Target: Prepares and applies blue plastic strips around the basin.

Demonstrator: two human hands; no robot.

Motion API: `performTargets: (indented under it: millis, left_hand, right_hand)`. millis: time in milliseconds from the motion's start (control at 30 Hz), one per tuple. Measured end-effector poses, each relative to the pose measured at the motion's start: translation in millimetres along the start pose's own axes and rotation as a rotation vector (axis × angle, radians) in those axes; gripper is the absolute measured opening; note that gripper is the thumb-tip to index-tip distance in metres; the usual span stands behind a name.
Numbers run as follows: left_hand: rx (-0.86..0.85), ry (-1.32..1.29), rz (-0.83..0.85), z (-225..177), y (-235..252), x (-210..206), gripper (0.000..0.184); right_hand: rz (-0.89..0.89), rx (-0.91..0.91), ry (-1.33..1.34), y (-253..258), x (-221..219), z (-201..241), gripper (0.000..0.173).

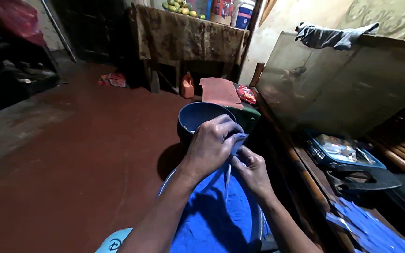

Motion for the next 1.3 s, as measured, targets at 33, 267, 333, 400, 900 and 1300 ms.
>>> performTargets:
  millis: [33, 267, 333, 400, 900, 1300]
  left_hand:
    - [-0.01, 0.008, -0.035, -1, 1, 4, 0.007]
    - [0.028, 0.038, -0.141, 0, 1, 35, 0.008]
    - [0.063, 0.029, -0.075, 1, 0, 31, 0.007]
    - [0.072, -0.021, 0.005, 1, -1, 19, 0.006]
    - [0.019, -0.036, -0.13, 1, -1, 24, 0.009]
    - [0.005, 0.052, 0.064, 7, -7, -15, 0.011]
  right_hand:
    - [0.031, -0.045, -0.018, -3, -4, -6, 0.015]
    - [0.36, -0.273, -0.196, -21, -19, -31, 0.036]
    - [0.247, -0.163, -0.057, -13, -8, -9, 0.046]
    - [0.079, -0.027, 0.052, -5, 1, 16, 0.041]
    - [0.252, -0.196, -0.176, -3, -1, -9, 0.042]
    - [-0.04, 0.073, -0.061, 8, 26, 28, 0.034]
Point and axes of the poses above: each hand's wrist, its own y-axis towards the middle knuckle, its own x-axis out of the back of the hand, z = x × y, the point moved 5 cm from there along y, towards the middle knuckle, and after that the axes turned 3 degrees about -x, right-handed, at the moved point
